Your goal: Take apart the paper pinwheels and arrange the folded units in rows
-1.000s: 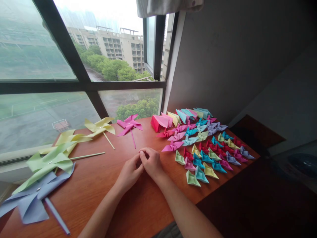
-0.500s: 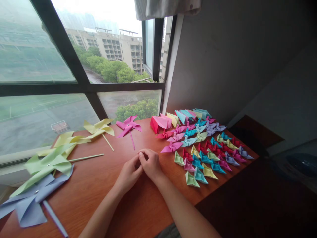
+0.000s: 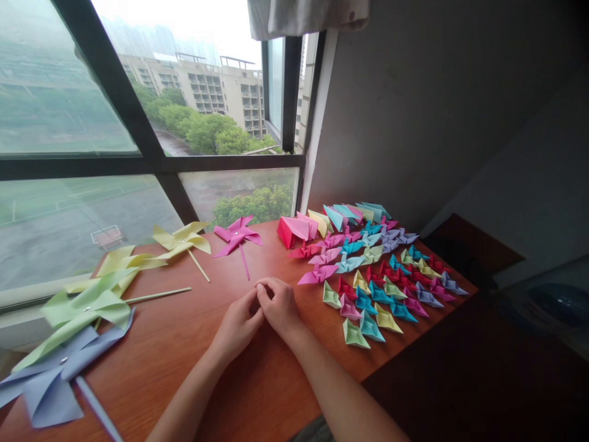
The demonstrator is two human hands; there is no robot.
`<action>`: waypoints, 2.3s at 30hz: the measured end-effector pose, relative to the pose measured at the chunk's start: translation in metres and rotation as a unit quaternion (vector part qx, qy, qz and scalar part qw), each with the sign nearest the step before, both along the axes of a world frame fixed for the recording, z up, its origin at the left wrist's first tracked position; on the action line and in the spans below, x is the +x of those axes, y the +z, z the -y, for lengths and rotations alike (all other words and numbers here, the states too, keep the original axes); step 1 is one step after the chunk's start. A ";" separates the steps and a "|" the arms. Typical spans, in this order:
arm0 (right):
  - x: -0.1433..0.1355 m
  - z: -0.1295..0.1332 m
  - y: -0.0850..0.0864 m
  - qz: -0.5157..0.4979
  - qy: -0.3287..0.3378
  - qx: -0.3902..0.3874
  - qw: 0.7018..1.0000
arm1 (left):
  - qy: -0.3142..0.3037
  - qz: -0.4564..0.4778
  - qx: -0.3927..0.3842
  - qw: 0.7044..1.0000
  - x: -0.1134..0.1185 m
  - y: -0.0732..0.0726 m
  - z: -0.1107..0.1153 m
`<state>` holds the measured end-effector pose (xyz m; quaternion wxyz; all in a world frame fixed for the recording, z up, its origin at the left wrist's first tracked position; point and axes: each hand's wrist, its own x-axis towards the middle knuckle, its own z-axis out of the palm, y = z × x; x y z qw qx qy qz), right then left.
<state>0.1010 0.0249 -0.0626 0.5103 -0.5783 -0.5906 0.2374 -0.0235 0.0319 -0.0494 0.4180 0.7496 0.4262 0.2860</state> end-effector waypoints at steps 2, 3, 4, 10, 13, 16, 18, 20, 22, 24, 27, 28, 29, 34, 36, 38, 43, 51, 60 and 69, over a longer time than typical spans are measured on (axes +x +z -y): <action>0.000 0.000 -0.001 0.000 0.000 0.003 1.000 | 0.001 0.001 0.000 1.000 0.000 0.001 0.000; 0.000 -0.001 -0.001 0.001 0.000 0.005 1.000 | 0.003 0.001 0.000 1.000 0.001 0.001 0.000; 0.000 -0.001 -0.002 0.001 -0.001 0.006 1.000 | 0.003 0.001 0.000 1.000 0.001 0.001 0.000; -0.001 -0.002 -0.003 -0.001 -0.003 0.009 1.000 | 0.005 0.001 -0.006 1.000 0.001 0.002 0.000; -0.001 -0.001 -0.001 -0.001 -0.002 0.003 1.000 | 0.003 0.001 -0.006 1.000 0.001 0.002 0.000; 0.000 -0.001 0.000 0.000 -0.002 -0.003 1.000 | 0.003 0.002 -0.002 1.000 0.001 0.003 0.000; 0.000 -0.001 0.000 0.000 -0.002 0.000 1.000 | 0.005 0.002 0.001 1.000 0.001 0.004 0.000; 0.000 -0.001 0.000 0.000 -0.001 0.000 1.000 | 0.005 0.001 0.002 1.000 0.001 0.004 0.000; 0.000 -0.001 -0.001 0.000 -0.001 -0.002 1.000 | 0.004 0.002 0.000 1.000 0.001 0.003 0.000; 0.000 -0.001 -0.001 0.001 -0.001 -0.003 1.000 | 0.004 0.003 -0.002 1.000 0.001 0.003 0.000; 0.000 -0.001 -0.001 0.003 -0.002 -0.001 1.000 | 0.004 0.003 -0.004 1.000 0.001 0.002 0.000; 0.000 -0.001 -0.001 0.003 -0.002 0.000 1.000 | 0.003 0.003 -0.005 1.000 0.000 0.001 0.000; 0.000 -0.001 -0.001 0.003 -0.002 0.001 1.000 | 0.002 0.003 -0.005 1.000 0.000 0.001 0.000; 0.000 -0.002 -0.002 0.006 -0.002 -0.002 1.000 | 0.000 0.008 -0.005 1.000 0.000 0.000 -0.001; 0.000 -0.002 -0.003 0.008 -0.002 -0.005 1.000 | 0.000 0.007 -0.002 1.000 0.000 -0.001 -0.001; 0.000 -0.002 -0.003 0.008 -0.002 -0.005 1.000 | 0.000 0.003 0.002 1.000 0.000 -0.002 -0.001; -0.001 -0.002 -0.003 0.007 -0.003 -0.002 1.000 | 0.001 -0.001 0.000 1.000 0.000 -0.003 -0.001; 0.000 -0.002 -0.003 0.006 -0.004 0.006 1.000 | 0.002 -0.007 0.003 1.000 -0.001 -0.003 -0.001; -0.002 -0.002 0.001 0.127 -0.001 -0.085 0.988 | -0.001 -0.058 0.040 0.997 -0.012 0.013 0.006; -0.026 -0.048 0.017 0.279 -0.047 -0.204 0.937 | 0.215 -0.171 0.059 0.960 -0.068 0.004 -0.017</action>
